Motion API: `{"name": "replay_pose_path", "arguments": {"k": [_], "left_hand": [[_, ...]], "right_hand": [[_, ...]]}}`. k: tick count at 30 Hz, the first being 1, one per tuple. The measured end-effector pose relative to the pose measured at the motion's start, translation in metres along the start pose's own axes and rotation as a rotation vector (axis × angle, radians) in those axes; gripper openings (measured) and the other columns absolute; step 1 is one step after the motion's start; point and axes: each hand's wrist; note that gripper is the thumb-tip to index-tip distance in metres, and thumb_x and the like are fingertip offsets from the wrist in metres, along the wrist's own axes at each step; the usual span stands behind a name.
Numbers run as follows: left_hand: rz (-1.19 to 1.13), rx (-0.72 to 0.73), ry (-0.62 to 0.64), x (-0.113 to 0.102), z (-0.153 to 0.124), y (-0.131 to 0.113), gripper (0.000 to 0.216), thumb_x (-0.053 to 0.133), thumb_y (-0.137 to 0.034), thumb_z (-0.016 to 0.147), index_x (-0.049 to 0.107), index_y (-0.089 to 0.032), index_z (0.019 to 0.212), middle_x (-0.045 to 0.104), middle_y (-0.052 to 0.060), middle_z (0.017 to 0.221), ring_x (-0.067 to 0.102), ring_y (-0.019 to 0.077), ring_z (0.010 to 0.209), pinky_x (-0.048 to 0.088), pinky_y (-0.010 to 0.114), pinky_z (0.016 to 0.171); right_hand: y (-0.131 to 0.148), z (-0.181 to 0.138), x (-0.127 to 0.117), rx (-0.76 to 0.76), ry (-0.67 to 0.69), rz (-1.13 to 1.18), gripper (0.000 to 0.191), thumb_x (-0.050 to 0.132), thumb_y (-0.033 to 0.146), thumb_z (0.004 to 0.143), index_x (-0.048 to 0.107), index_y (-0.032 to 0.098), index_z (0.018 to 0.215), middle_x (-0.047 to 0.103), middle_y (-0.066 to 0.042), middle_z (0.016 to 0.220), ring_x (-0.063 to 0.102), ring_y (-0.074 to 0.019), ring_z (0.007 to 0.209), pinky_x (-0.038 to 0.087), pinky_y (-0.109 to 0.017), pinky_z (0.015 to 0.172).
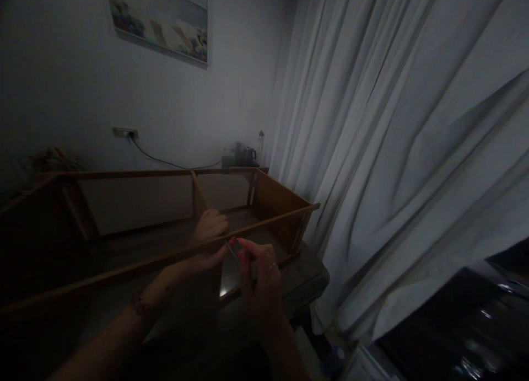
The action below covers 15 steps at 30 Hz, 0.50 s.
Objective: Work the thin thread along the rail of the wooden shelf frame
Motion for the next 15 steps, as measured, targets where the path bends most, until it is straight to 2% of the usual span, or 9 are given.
{"name": "replay_pose_path", "arguments": {"k": [2,4,6,7,10,15], "left_hand": [[0.001,0.003,-0.006,0.000,0.000,0.000,0.018,0.043,-0.026,0.082,0.037,-0.021,0.066,0.045,0.001,0.066,0.040,0.0190,0.068,0.034,0.037,0.067],[-0.005,0.000,-0.015,0.000,0.001,-0.001,0.018,0.043,-0.026,0.083,0.037,-0.021,0.066,0.045,0.001,0.066,0.040,0.0188,0.068,0.034,0.037,0.066],[-0.013,-0.001,-0.024,0.000,0.001,-0.001,0.018,0.043,-0.025,0.082,0.037,-0.021,0.066,0.045,0.001,0.065,0.040,0.0187,0.068,0.034,0.037,0.066],[-0.015,0.000,-0.028,0.001,0.001,0.000,0.018,0.044,-0.024,0.082,0.036,-0.021,0.066,0.045,0.001,0.065,0.040,0.0188,0.068,0.034,0.037,0.066],[-0.014,0.005,-0.027,0.001,0.001,0.001,0.017,0.044,-0.024,0.080,0.035,-0.022,0.065,0.044,0.001,0.065,0.040,0.0191,0.068,0.034,0.037,0.067],[-0.008,0.023,-0.011,0.001,0.000,0.003,0.015,0.043,-0.025,0.079,0.036,-0.022,0.066,0.045,0.001,0.066,0.040,0.0197,0.068,0.033,0.038,0.067]], "right_hand": [[-0.003,0.002,-0.006,-0.188,-0.049,-0.210,0.019,0.052,0.023,0.090,0.055,0.022,0.109,0.061,-0.005,0.098,0.054,-0.0180,0.092,0.042,-0.031,0.080],[-0.003,0.005,-0.011,-0.303,-0.065,-0.366,0.012,0.059,0.026,0.087,0.059,0.021,0.098,0.063,-0.005,0.094,0.053,-0.0192,0.089,0.039,-0.032,0.081],[-0.001,0.007,-0.015,-0.327,-0.060,-0.463,0.006,0.061,0.028,0.085,0.061,0.023,0.082,0.065,-0.002,0.084,0.052,-0.0183,0.080,0.036,-0.033,0.077],[0.001,0.008,-0.015,-0.307,-0.049,-0.484,0.011,0.061,0.027,0.085,0.060,0.023,0.075,0.065,-0.001,0.078,0.051,-0.0179,0.076,0.035,-0.033,0.075],[0.008,0.009,-0.010,-0.126,0.035,-0.366,0.027,0.054,0.026,0.088,0.057,0.021,0.062,0.060,0.001,0.061,0.050,-0.0163,0.068,0.032,-0.033,0.069],[0.010,0.006,0.002,0.403,0.280,0.255,0.046,0.038,0.036,0.094,0.060,0.019,0.058,0.059,0.001,0.058,0.054,-0.0129,0.060,0.039,-0.026,0.061]]}}
Point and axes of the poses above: each hand's wrist, its own z-axis towards the middle knuckle, its own x-axis out of the palm, y = z × x
